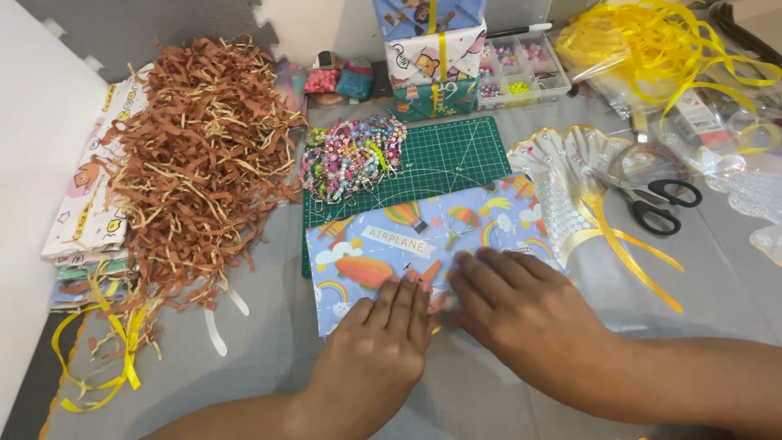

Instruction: The person fills a cardboard box with shredded paper, places a packaged keychain inside, closes the box, and then wraps the box in decorative paper by folding the paper around it and securing it with adhesive tape.

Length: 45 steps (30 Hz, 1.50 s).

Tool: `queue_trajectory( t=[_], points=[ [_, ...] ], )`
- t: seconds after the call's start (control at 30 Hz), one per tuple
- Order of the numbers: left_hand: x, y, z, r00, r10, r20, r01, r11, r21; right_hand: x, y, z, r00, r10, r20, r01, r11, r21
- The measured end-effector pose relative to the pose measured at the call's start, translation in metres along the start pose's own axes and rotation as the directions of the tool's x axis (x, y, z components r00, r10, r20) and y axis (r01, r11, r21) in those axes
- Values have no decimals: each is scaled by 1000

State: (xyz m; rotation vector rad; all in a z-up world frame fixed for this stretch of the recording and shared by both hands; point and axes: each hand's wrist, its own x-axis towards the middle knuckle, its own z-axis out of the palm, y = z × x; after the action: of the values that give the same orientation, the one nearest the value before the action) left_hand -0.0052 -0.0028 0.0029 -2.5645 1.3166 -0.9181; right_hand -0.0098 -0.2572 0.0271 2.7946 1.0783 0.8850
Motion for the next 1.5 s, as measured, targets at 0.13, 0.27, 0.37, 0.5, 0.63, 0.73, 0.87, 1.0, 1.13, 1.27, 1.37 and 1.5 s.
queue_trajectory(
  t=[0.13,0.27,0.37,0.5,0.63,0.73,0.87,1.0,1.13,1.27,1.37,1.5],
  points=[
    [3,-3,4,997,-4,-72,4,1000,4,-12,-16,13,993,-51,104,67,985,-158],
    [23,-23,-4,995,-70,-67,52,971,-233,-6,-19,15,987,-101,125,130,958,-255],
    [38,-42,2,991,-115,74,135,917,-376,-3,-19,15,990,-89,105,111,968,-227],
    [74,-72,23,841,-108,531,408,771,-489,-3,-4,11,994,-20,106,26,998,-59],
    [100,-87,13,761,-3,649,455,716,-530,-2,75,-27,959,47,279,-144,930,338],
    [106,-87,11,749,52,660,468,664,-583,-36,145,-28,895,375,240,-350,926,-142],
    [107,-90,18,687,116,717,617,429,-660,-96,205,-12,532,719,448,-558,695,-453],
    [110,-96,21,650,145,746,683,319,-657,-125,221,9,295,769,566,-719,570,-399],
    [107,-99,26,680,177,711,648,307,-697,-125,221,4,304,762,571,-775,547,-317],
    [106,-100,25,697,199,689,648,235,-724,-120,211,-13,321,727,607,-765,577,-286],
    [106,-101,30,704,202,681,635,251,-731,-109,193,-39,294,743,601,-743,573,-345],
    [103,-101,35,721,214,659,614,245,-751,-124,212,-37,498,792,355,-666,611,-429]
  ],
)
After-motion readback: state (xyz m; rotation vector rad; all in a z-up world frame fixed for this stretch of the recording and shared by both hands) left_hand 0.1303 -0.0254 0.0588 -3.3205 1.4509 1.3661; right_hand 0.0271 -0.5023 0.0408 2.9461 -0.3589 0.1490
